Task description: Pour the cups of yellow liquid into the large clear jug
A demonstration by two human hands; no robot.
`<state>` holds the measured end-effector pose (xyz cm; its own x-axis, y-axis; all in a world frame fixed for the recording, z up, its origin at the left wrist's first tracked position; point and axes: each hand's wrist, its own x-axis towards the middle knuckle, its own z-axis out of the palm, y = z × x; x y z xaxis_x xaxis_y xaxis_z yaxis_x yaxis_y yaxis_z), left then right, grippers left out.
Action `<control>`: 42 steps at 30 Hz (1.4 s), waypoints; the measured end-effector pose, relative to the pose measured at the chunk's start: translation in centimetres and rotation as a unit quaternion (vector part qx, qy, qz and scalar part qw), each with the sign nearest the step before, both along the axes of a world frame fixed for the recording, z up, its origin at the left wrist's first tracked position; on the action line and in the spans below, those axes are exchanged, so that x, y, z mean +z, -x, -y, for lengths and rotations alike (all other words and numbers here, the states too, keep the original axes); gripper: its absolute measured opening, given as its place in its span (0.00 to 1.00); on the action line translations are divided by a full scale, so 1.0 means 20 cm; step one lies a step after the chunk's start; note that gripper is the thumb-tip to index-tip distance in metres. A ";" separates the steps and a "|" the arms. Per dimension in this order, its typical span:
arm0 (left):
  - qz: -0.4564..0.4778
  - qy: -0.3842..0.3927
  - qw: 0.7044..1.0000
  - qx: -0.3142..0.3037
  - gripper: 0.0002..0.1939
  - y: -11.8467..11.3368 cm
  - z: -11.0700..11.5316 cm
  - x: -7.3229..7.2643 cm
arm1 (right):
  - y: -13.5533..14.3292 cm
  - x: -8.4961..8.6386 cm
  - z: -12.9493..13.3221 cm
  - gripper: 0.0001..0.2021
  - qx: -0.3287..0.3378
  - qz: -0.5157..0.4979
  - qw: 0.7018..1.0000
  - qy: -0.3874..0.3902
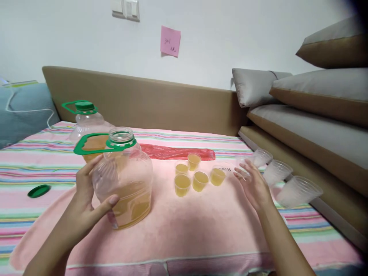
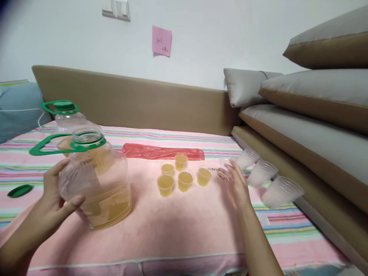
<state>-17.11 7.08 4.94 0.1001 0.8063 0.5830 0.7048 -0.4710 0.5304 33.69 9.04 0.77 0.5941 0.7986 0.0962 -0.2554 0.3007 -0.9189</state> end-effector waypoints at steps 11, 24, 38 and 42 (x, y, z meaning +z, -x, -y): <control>-0.030 -0.026 0.999 0.011 0.43 -0.03 0.02 0.04 | -0.02 -0.07 0.05 0.35 -0.067 0.088 0.994 0.007; -0.024 -0.030 0.999 0.012 0.44 0.00 -0.01 0.01 | -0.02 -0.08 0.02 0.38 -0.104 0.306 0.945 -0.057; -0.026 -0.036 0.999 0.018 0.45 0.03 -0.02 0.00 | 0.09 -0.03 -0.07 0.32 -0.068 0.283 0.955 -0.066; -0.040 -0.018 0.999 0.009 0.45 0.04 -0.02 0.00 | 0.10 -0.01 -0.10 0.43 -0.079 0.269 0.955 -0.092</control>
